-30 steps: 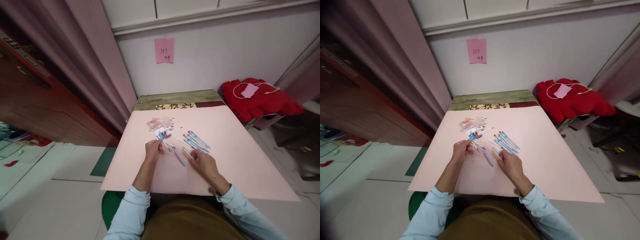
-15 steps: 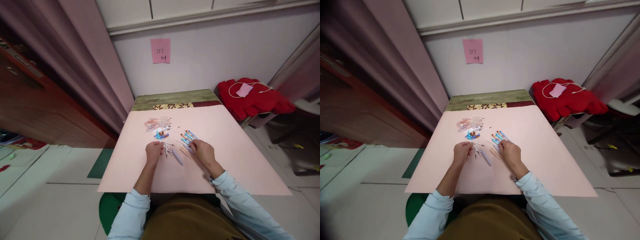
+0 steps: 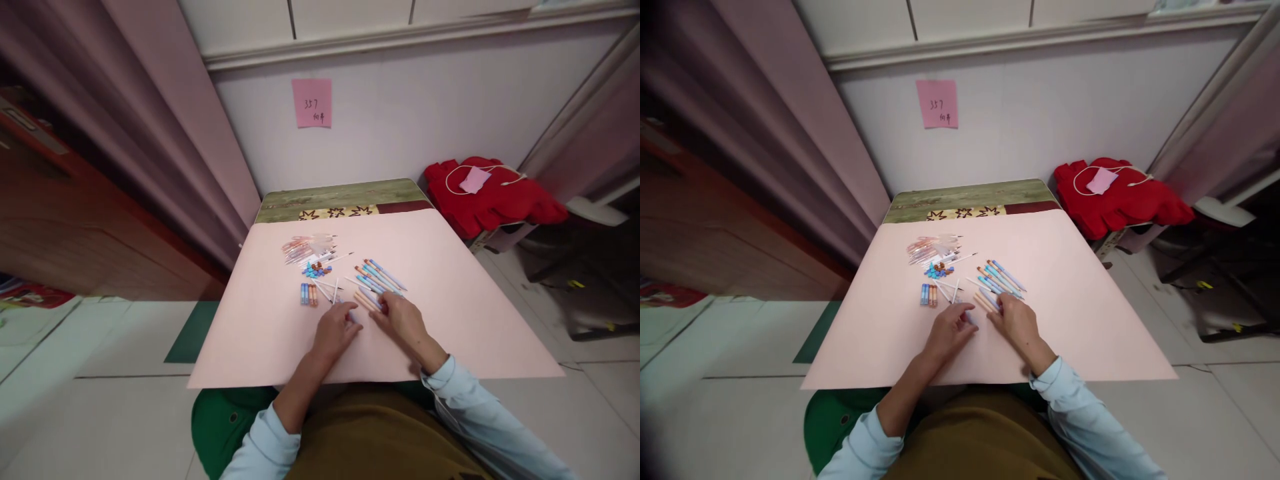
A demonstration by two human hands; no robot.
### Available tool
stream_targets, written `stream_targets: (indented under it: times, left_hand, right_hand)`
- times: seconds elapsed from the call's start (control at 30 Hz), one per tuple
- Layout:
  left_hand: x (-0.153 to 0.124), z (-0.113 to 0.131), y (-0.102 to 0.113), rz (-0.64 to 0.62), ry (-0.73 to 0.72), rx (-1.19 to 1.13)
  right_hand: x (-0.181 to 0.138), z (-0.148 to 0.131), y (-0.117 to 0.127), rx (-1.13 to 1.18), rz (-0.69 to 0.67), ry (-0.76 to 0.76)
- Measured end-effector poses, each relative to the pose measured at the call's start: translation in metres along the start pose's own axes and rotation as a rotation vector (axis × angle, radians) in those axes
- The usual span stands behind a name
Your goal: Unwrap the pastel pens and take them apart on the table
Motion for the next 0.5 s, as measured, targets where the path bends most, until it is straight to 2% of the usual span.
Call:
stream_targets:
  times: [0.1, 0.17, 0.23, 0.37, 0.43, 0.5]
  left_hand:
    - [-0.003, 0.009, -0.013, -0.087, -0.034, 0.144]
    - [0.000, 0.010, -0.013, -0.085, -0.017, 0.213]
    - [0.003, 0.010, -0.009, -0.061, 0.000, 0.244]
    - [0.006, 0.006, -0.006, -0.007, 0.001, 0.160]
    - [0.005, 0.004, -0.003, 0.040, -0.026, 0.088]
    - [0.006, -0.001, 0.003, 0.097, -0.043, 0.012]
  right_hand:
    - [0.003, -0.004, -0.005, 0.122, -0.002, 0.035]
    - [0.003, -0.006, -0.006, 0.194, -0.014, 0.068]
    - [0.004, -0.003, 0.000, 0.204, 0.032, 0.064]
    - [0.007, 0.012, 0.025, 0.009, 0.236, -0.039]
    - [0.012, 0.014, 0.030, -0.110, 0.258, -0.064]
    - [0.018, 0.015, 0.026, -0.202, 0.220, -0.062]
Point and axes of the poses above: each hand's wrist, its own x-axis towards the middle knuckle, its own y-axis out of the back of the hand, z = x × y, the point moved 10 cm from there along x, towards the middle knuckle, and after that the axes turned 3 degrees about -y, right-handed, at the moved point
